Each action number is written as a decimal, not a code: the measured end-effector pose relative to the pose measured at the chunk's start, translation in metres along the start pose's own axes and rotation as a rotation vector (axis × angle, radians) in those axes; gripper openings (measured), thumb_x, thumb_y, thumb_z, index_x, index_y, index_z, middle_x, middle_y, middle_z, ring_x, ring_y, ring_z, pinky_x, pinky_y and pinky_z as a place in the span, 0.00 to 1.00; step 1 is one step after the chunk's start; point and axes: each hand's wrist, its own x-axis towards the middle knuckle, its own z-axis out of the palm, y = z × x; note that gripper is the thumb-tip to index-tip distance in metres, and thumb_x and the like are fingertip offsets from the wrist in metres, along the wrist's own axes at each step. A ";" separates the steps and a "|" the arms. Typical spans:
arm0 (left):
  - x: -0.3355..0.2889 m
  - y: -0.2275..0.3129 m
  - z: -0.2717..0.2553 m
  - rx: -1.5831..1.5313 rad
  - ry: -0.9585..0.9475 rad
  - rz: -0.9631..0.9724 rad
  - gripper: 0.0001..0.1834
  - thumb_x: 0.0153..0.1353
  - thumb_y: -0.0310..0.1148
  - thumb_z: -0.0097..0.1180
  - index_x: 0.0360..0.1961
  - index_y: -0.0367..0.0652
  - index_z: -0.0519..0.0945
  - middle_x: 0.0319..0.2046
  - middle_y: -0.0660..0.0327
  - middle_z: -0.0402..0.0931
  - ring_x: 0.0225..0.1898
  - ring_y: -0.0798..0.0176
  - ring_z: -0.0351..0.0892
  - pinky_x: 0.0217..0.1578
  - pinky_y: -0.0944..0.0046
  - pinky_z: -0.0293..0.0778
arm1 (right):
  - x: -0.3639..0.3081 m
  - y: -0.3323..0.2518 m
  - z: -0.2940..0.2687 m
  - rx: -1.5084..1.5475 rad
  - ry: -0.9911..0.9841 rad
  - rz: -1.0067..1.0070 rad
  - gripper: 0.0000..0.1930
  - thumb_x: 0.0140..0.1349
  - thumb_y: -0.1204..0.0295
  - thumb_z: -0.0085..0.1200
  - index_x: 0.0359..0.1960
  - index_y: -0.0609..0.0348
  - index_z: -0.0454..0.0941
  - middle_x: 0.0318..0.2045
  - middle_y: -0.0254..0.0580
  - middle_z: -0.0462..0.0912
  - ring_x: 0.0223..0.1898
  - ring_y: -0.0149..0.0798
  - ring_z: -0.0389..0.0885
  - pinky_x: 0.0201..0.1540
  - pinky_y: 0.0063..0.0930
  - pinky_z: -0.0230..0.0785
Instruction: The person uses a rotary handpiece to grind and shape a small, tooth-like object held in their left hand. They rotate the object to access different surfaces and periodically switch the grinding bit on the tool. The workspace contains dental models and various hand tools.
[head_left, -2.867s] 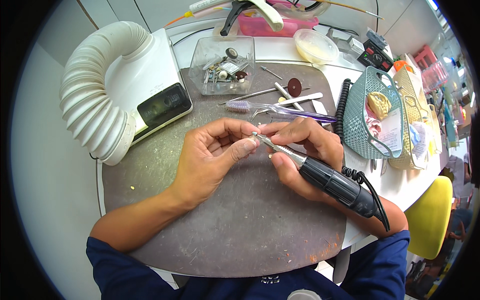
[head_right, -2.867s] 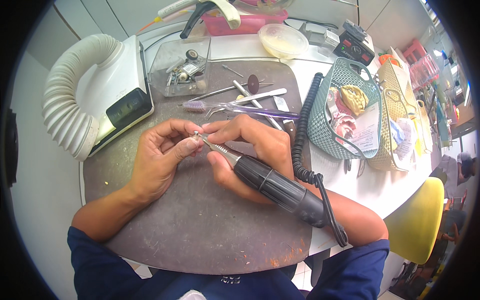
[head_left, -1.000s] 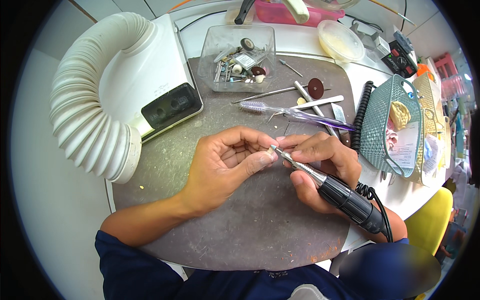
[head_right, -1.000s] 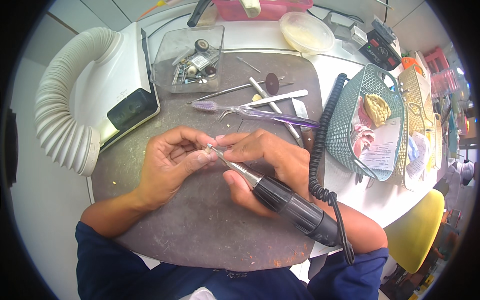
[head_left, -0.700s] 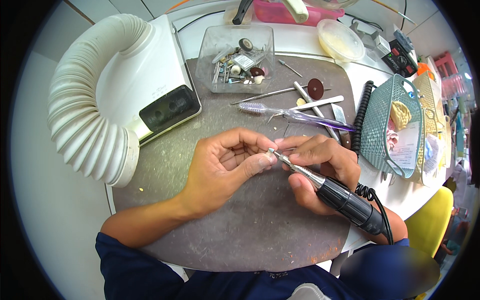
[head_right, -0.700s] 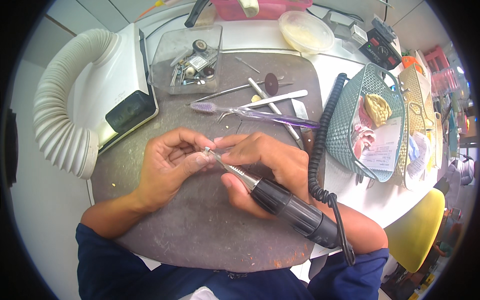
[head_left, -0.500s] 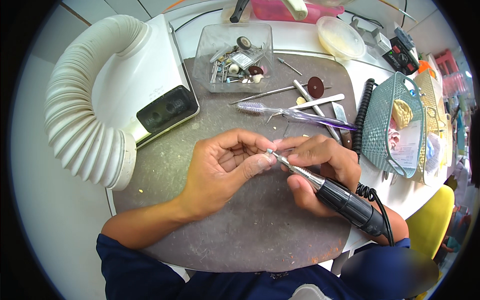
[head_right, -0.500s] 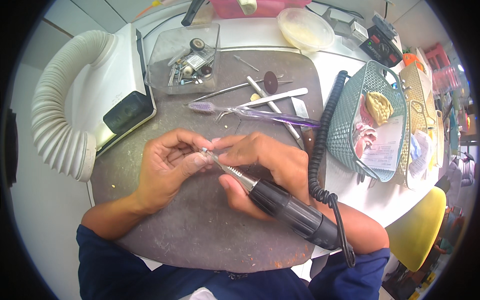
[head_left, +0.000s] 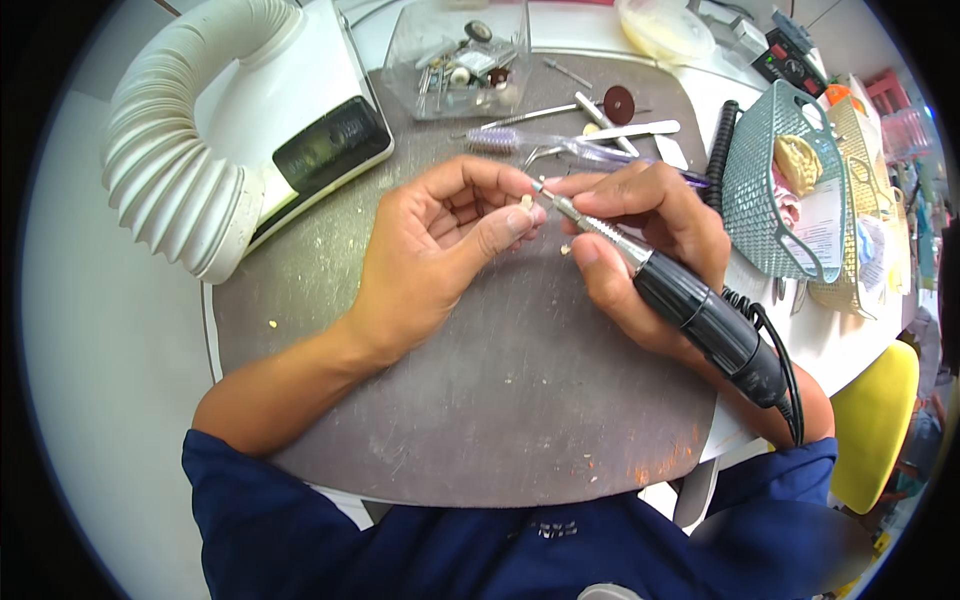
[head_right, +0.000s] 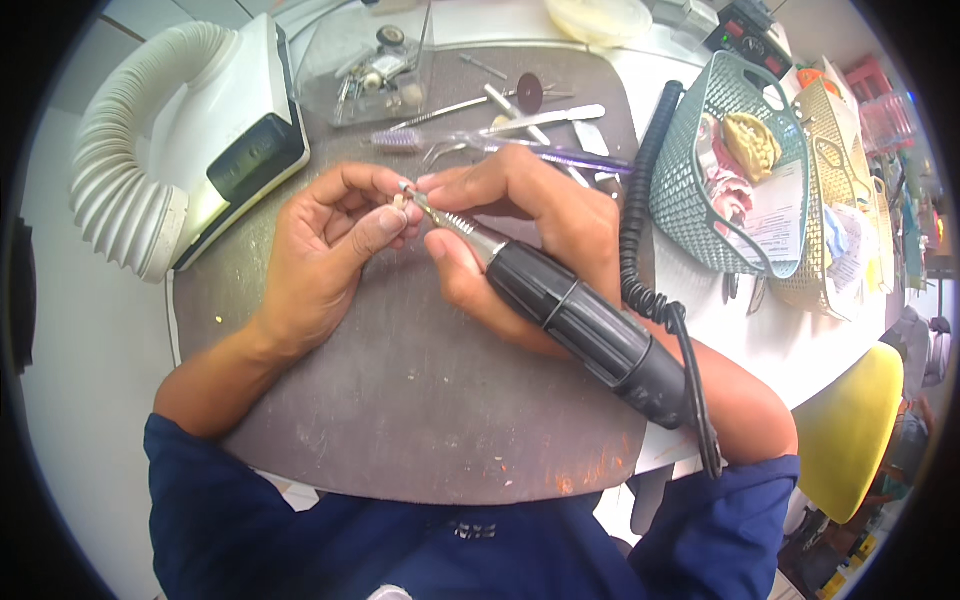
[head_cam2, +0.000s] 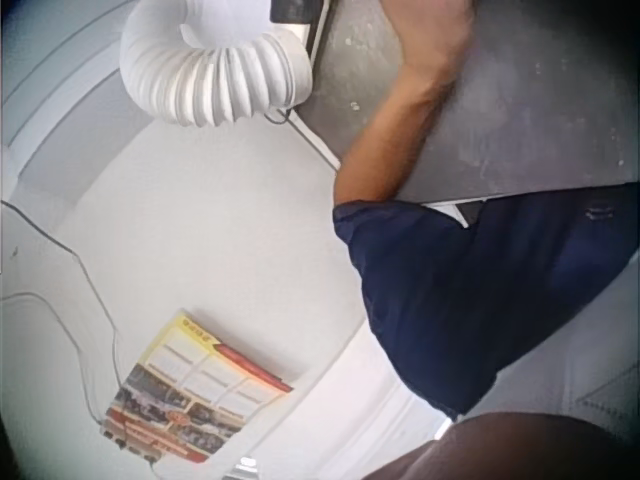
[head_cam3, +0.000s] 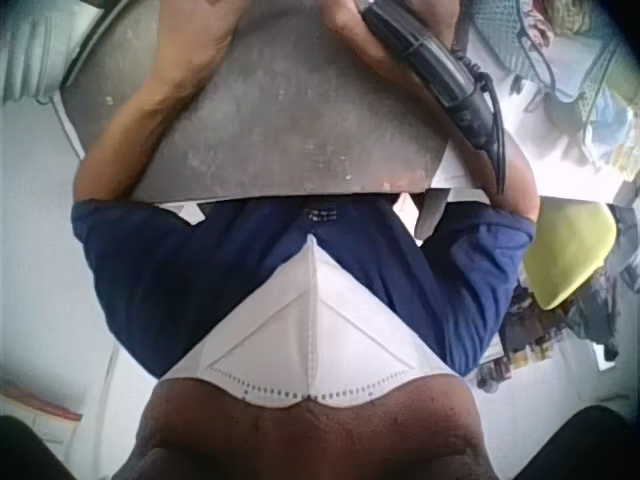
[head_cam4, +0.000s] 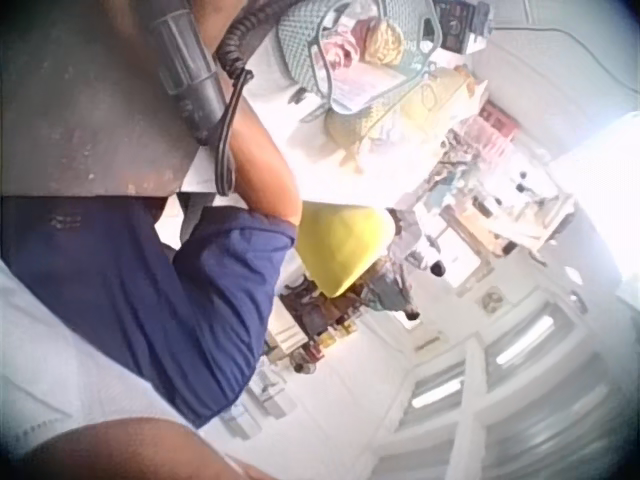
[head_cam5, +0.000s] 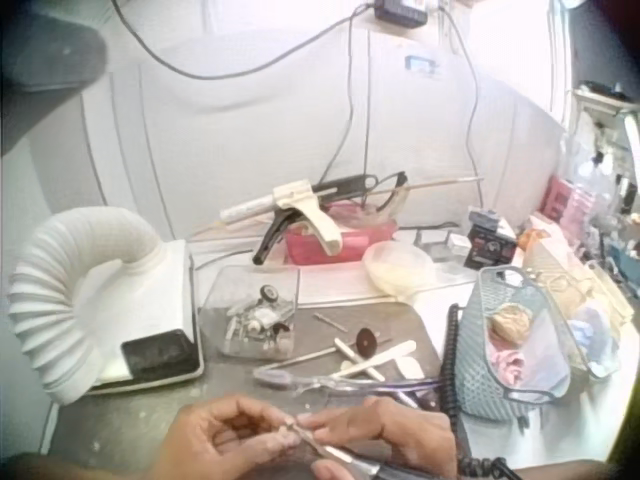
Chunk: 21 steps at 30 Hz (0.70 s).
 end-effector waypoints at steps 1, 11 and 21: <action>-0.001 0.001 0.000 0.003 0.003 0.003 0.10 0.66 0.26 0.59 0.47 0.37 0.77 0.41 0.60 0.80 0.43 0.71 0.79 0.45 0.69 0.74 | 0.000 0.001 0.001 0.005 0.009 -0.015 0.09 0.60 0.79 0.56 0.41 0.67 0.72 0.35 0.48 0.80 0.48 0.43 0.84 0.49 0.30 0.73; -0.002 0.000 0.000 0.024 -0.008 0.011 0.10 0.66 0.26 0.59 0.48 0.38 0.78 0.42 0.61 0.81 0.44 0.71 0.79 0.48 0.69 0.75 | 0.001 0.003 0.003 -0.099 0.085 -0.119 0.12 0.50 0.79 0.63 0.37 0.66 0.77 0.38 0.54 0.86 0.41 0.45 0.88 0.45 0.31 0.79; -0.004 0.002 0.000 0.028 -0.002 -0.047 0.11 0.66 0.26 0.59 0.48 0.35 0.78 0.44 0.59 0.81 0.47 0.70 0.80 0.49 0.68 0.75 | -0.001 0.001 -0.003 -0.099 -0.050 -0.073 0.11 0.60 0.76 0.58 0.41 0.65 0.72 0.32 0.48 0.82 0.48 0.47 0.84 0.52 0.36 0.74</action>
